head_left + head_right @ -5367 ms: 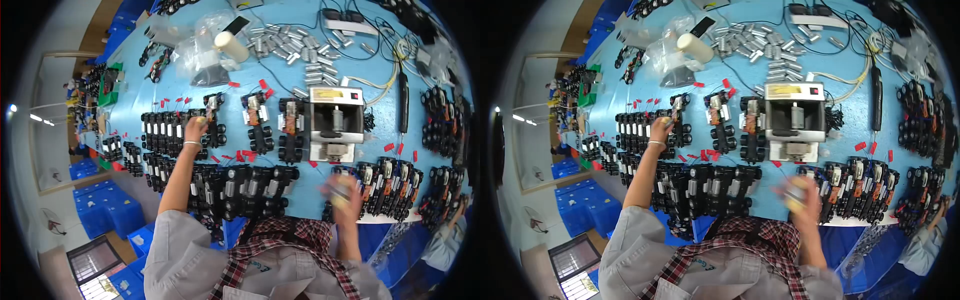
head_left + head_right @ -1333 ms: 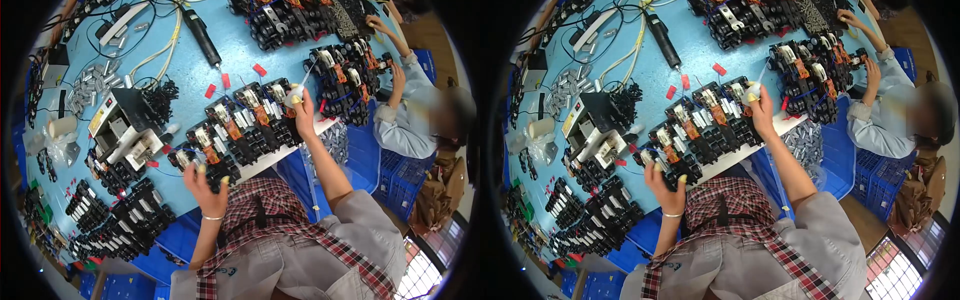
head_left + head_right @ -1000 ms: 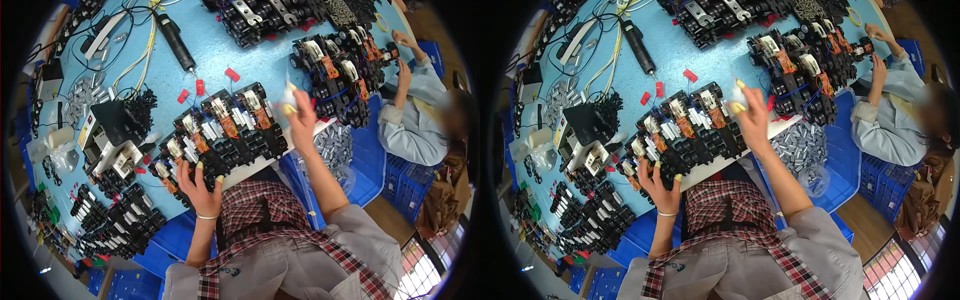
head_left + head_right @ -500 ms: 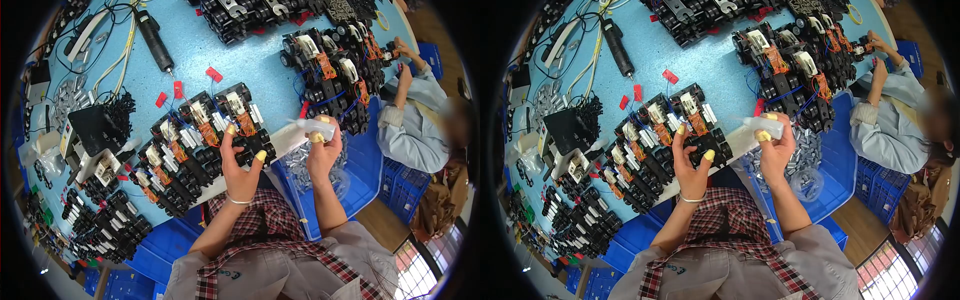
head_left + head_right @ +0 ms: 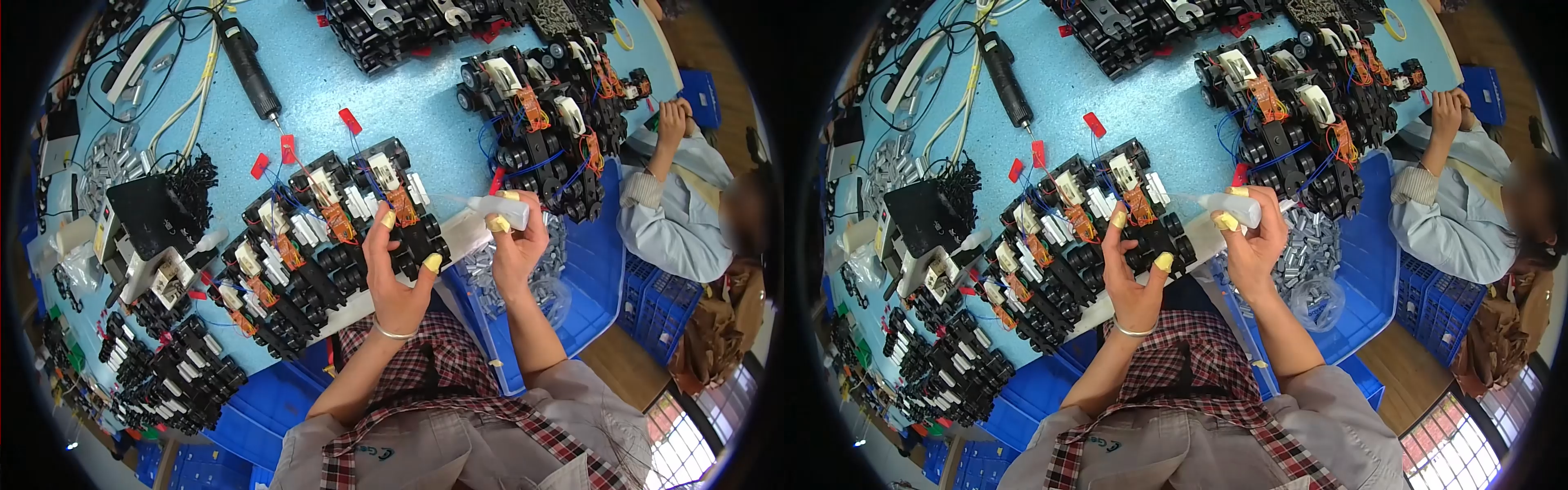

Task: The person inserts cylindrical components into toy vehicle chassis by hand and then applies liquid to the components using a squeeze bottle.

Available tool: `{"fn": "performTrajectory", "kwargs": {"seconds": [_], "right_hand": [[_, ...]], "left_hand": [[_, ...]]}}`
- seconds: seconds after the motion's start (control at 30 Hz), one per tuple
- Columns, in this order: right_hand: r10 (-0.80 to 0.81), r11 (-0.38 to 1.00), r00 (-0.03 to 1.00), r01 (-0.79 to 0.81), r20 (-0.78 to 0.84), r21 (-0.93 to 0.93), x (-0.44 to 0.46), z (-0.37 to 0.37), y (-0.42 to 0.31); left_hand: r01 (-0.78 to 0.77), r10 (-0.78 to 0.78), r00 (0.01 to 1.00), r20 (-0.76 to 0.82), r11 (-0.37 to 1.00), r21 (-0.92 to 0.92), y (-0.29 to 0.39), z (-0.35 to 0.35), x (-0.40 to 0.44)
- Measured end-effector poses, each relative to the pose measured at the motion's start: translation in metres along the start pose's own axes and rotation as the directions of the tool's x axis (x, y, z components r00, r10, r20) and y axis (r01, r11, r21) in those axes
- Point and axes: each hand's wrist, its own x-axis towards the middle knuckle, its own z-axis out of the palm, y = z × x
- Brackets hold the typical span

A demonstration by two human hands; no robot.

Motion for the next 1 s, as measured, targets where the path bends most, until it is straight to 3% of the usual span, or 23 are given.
{"fn": "performTrajectory", "kwargs": {"seconds": [0.3,0.43,0.53,0.7,0.9,1.0], "right_hand": [[-0.054,0.997,0.996,0.058,0.068,-0.06,0.002,-0.001,0.001],[-0.06,0.996,0.997,0.063,0.042,-0.068,0.002,0.0,-0.002],[-0.044,0.997,0.999,0.044,-0.003,-0.065,0.002,0.002,-0.01],[-0.206,0.965,0.973,0.22,0.106,-0.144,0.002,0.009,-0.032],[-0.347,0.86,0.898,0.42,0.27,-0.29,0.002,0.027,-0.033],[-0.34,0.854,0.896,0.421,0.285,-0.307,-0.001,0.029,-0.031]], "left_hand": [[-0.072,0.069,0.997,0.022,0.986,0.148,0.005,-0.001,0.004],[-0.197,0.19,0.98,0.051,0.941,0.275,0.001,0.003,0.004],[-0.218,0.124,0.967,0.225,0.858,0.466,0.009,0.006,0.005],[-0.183,0.019,0.966,0.257,0.753,0.632,0.011,0.013,0.001],[-0.201,0.086,0.977,0.193,0.659,0.725,-0.002,0.022,-0.003],[-0.197,0.098,0.979,0.176,0.654,0.731,-0.003,0.021,-0.004]]}}
